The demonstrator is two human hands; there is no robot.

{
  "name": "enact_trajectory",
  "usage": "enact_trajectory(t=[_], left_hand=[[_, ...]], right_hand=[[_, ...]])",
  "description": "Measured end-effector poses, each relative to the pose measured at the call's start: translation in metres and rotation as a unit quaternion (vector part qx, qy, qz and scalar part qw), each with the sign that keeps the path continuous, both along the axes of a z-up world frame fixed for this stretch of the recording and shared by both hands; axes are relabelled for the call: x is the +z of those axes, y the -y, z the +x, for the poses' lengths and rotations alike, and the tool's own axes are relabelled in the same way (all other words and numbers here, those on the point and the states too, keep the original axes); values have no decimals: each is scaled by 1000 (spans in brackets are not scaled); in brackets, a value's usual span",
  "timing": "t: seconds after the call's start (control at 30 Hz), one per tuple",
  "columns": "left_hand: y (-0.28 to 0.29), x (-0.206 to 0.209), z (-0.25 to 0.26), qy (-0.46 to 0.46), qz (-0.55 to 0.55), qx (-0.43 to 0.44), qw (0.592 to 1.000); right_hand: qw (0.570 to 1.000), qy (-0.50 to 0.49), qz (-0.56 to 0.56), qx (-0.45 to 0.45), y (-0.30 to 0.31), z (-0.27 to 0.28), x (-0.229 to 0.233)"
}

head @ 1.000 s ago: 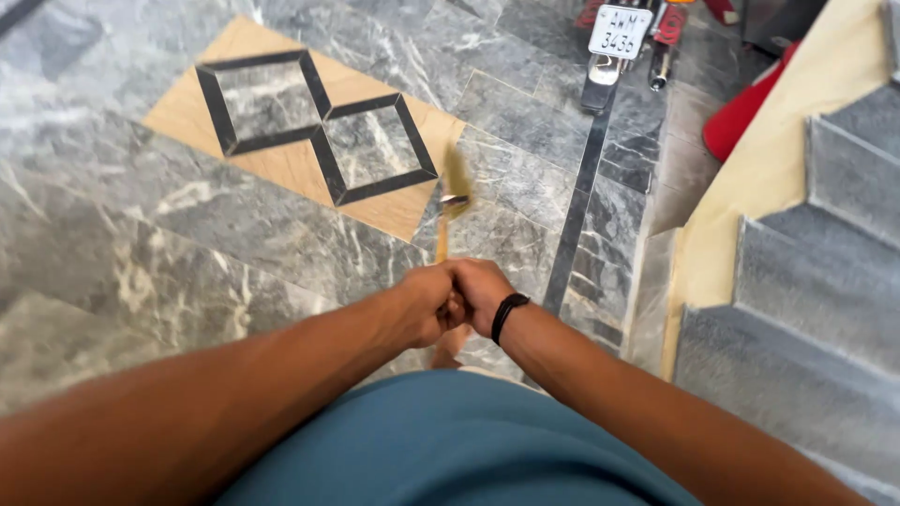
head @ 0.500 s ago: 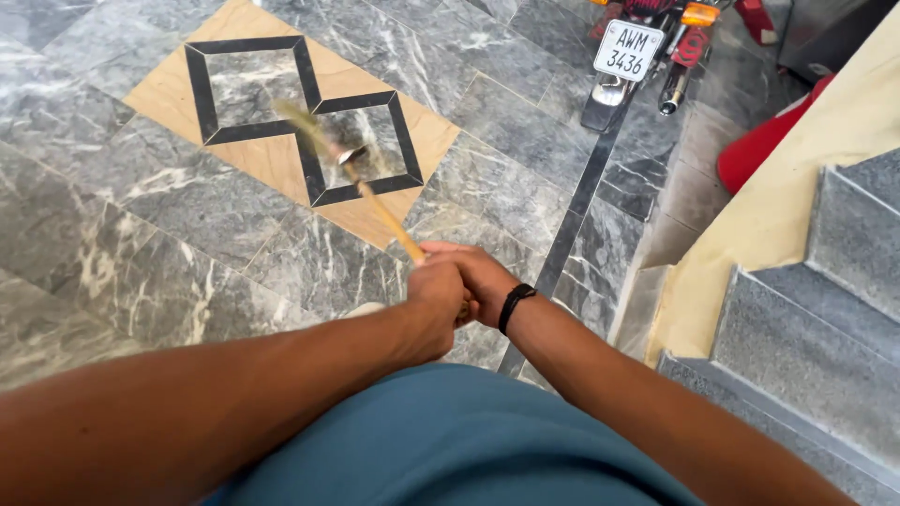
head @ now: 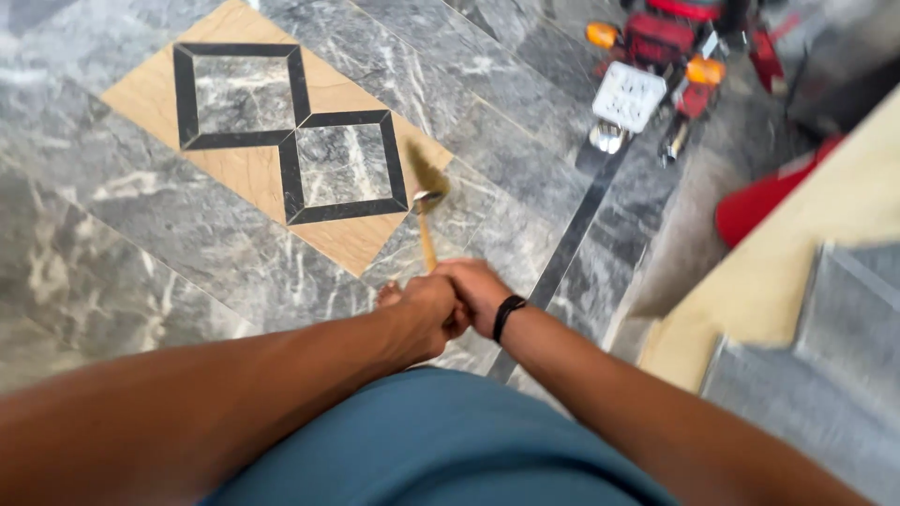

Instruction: Sweeping a marble floor and the base of a large metal gate using a hand broom.

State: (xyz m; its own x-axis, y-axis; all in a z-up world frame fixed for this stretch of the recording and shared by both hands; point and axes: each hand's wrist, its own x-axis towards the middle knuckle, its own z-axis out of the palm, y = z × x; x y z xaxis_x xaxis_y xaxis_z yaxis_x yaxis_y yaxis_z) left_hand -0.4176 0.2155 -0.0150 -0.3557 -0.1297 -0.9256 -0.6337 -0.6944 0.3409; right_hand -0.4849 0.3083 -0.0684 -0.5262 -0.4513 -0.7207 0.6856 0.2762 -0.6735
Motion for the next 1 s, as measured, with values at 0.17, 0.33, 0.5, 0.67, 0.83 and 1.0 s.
enact_trajectory(t=[0.17, 0.33, 0.5, 0.67, 0.83, 1.0], left_hand=[[-3, -33, -66, -6, 51, 97, 994], [-10, -7, -110, -30, 49, 148, 987], [-14, 2, -145, -103, 60, 113, 987], [-32, -6, -182, -134, 109, 157, 972], [-84, -34, -221, -144, 134, 185, 963], [-157, -57, -248, -61, 114, 316, 940]], right_hand=[[994, 101, 3, 40, 15, -63, 18], [992, 93, -6, 87, 16, -110, 57], [996, -6, 26, 90, 14, -149, 81], [992, -13, 61, 112, -2, -189, 86], [986, 53, 101, 124, -48, -242, 57], [948, 98, 106, 283, -98, -272, 29]])
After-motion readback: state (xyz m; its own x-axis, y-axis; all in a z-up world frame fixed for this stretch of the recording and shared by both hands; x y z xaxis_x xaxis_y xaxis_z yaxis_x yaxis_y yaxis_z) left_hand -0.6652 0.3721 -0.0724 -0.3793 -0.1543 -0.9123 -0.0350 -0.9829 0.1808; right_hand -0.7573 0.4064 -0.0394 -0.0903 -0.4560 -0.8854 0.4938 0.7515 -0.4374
